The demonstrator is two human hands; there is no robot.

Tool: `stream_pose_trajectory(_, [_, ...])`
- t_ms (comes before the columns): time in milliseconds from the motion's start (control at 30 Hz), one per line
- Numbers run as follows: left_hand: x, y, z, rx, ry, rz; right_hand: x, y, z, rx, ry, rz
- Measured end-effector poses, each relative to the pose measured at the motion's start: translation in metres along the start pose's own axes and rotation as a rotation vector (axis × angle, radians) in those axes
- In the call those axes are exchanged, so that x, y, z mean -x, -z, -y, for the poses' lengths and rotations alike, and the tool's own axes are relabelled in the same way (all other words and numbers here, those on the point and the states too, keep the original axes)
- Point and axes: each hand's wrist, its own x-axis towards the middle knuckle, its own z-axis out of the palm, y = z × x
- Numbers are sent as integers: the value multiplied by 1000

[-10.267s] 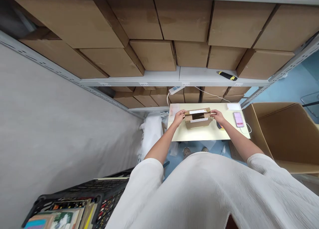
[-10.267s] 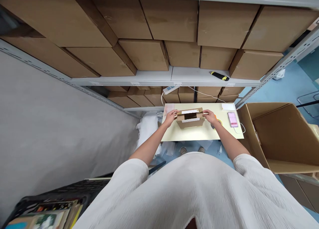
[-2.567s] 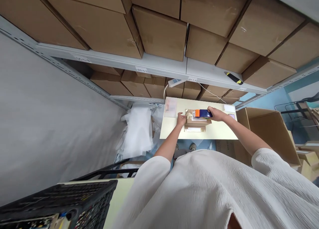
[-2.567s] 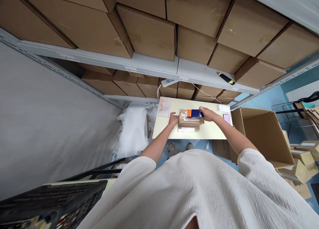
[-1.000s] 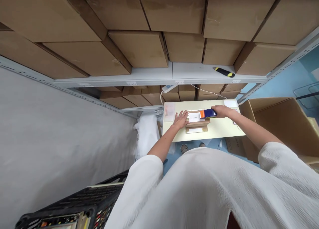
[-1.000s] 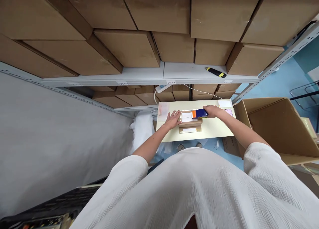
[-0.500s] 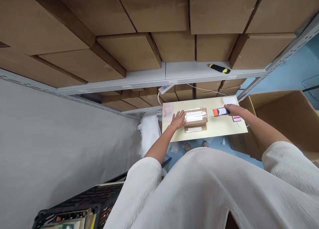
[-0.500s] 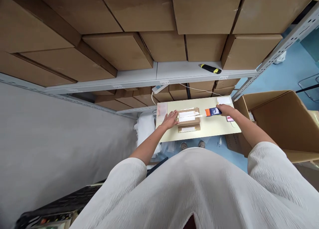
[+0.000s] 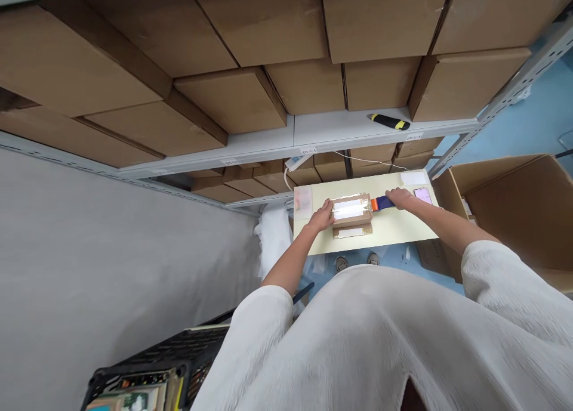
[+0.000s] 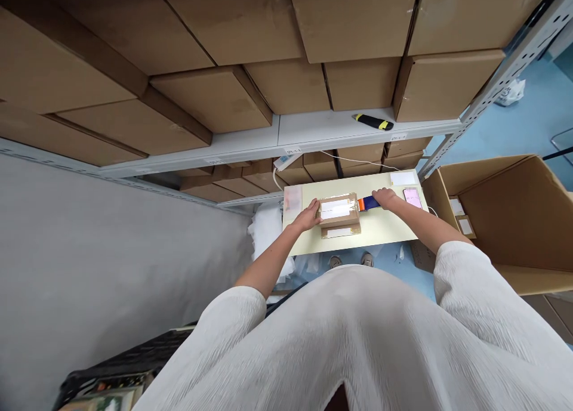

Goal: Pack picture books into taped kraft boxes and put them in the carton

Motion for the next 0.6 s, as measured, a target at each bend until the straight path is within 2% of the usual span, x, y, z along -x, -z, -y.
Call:
stream_pose_trajectory(200, [-2,1,0,34,-20,7,3,6,16,53,-58,-10])
stream_pose_trajectory(467, [-7,-2,3,36,-22,5,21,-4,40,54,-143,-101])
stream_pose_trajectory(600, [-9,-3,0,29,-30,13,21,-6,55,93,-189,-70])
